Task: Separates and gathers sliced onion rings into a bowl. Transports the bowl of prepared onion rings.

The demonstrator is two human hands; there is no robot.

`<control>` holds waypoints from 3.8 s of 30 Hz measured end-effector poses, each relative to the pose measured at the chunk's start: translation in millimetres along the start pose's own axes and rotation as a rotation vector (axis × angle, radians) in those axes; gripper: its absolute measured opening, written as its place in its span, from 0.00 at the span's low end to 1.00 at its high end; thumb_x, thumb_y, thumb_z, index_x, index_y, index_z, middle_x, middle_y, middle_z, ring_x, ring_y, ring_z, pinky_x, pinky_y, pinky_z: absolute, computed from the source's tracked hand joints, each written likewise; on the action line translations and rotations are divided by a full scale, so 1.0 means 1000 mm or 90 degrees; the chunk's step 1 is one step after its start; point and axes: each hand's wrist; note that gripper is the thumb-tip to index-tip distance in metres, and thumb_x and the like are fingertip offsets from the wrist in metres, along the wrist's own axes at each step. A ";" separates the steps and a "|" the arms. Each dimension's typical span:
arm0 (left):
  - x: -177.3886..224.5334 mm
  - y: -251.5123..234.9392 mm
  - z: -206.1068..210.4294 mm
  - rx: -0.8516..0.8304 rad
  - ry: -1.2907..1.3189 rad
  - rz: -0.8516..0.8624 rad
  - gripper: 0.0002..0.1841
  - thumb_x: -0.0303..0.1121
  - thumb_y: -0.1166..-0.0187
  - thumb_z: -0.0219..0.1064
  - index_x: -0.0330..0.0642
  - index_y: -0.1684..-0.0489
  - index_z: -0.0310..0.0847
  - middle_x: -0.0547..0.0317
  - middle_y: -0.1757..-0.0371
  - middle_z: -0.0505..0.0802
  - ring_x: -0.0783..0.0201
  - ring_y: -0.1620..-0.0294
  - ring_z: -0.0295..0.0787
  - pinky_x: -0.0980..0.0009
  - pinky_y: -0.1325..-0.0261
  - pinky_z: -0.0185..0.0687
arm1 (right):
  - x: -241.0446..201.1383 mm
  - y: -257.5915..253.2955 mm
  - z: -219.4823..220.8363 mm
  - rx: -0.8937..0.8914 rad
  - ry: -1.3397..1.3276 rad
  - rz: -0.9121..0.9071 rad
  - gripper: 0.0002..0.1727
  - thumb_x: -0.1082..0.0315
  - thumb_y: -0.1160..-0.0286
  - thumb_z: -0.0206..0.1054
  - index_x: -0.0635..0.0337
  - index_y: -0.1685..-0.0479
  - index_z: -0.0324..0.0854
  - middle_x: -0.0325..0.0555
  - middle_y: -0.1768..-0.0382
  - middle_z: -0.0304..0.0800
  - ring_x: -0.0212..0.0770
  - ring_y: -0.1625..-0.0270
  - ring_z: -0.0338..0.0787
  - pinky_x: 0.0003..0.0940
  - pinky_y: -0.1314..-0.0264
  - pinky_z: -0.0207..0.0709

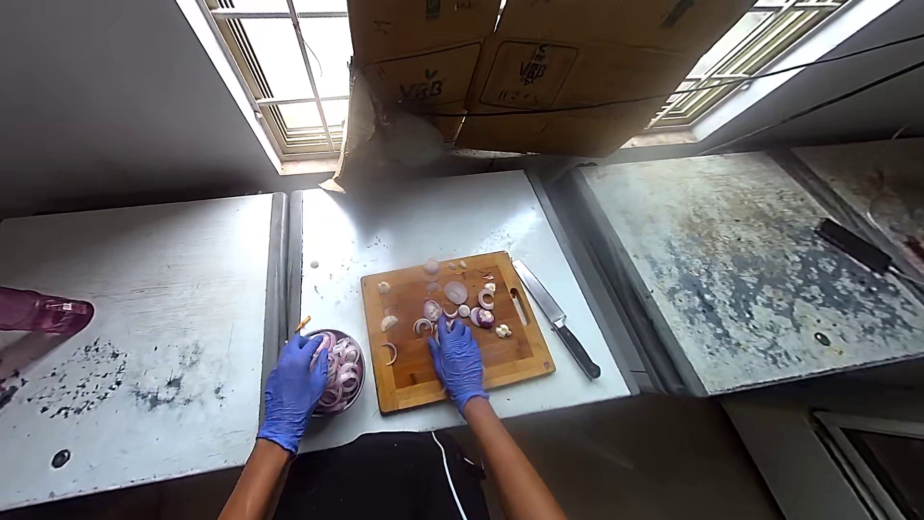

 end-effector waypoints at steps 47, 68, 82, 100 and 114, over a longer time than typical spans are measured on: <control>-0.037 -0.010 0.026 0.206 0.184 0.195 0.32 0.51 0.11 0.47 0.32 0.25 0.77 0.41 0.23 0.84 0.47 0.16 0.74 0.49 0.12 0.63 | 0.019 -0.085 -0.025 0.016 -0.050 0.087 0.35 0.56 0.28 0.75 0.65 0.22 0.75 0.70 0.26 0.75 0.73 0.28 0.78 0.68 0.32 0.74; 0.007 0.036 -0.034 -0.163 0.880 -0.359 0.22 0.27 0.20 0.67 0.27 0.30 0.76 0.43 0.51 0.94 0.54 0.61 0.95 0.62 0.61 0.94 | -0.156 0.016 -0.061 -0.052 -0.739 -0.435 0.11 0.75 0.28 0.70 0.56 0.51 0.92 0.54 0.36 0.89 0.43 0.34 0.91 0.38 0.33 0.88; -0.012 0.040 -0.011 -0.095 0.597 -0.284 0.09 0.28 0.26 0.70 0.37 0.54 0.93 0.58 0.62 0.97 0.70 0.65 0.95 0.69 0.54 0.93 | -0.177 0.025 -0.068 -0.293 -0.755 0.024 0.07 0.69 0.42 0.82 0.60 0.67 0.92 0.43 0.70 0.95 0.37 0.66 0.93 0.33 0.58 0.89; 0.000 0.025 -0.020 -0.087 0.334 -0.201 0.13 0.32 0.18 0.64 0.39 0.48 0.94 0.53 0.57 0.98 0.63 0.54 0.96 0.62 0.40 0.88 | -0.192 0.020 -0.060 -0.227 -0.613 0.091 0.04 0.66 0.44 0.78 0.51 0.70 0.89 0.35 0.71 0.92 0.33 0.70 0.89 0.35 0.64 0.84; -0.001 0.016 -0.022 -0.141 0.267 -0.262 0.17 0.42 0.20 0.69 0.47 0.38 0.91 0.57 0.58 0.97 0.61 0.56 0.94 0.57 0.42 0.87 | -0.196 0.010 -0.060 -0.272 -0.450 0.076 0.07 0.60 0.33 0.75 0.51 0.63 0.93 0.40 0.66 0.94 0.40 0.60 0.92 0.47 0.51 0.83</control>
Point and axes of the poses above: each hand's wrist, its own y-axis away from the middle knuckle, its own z-axis out of the palm, x = y × z
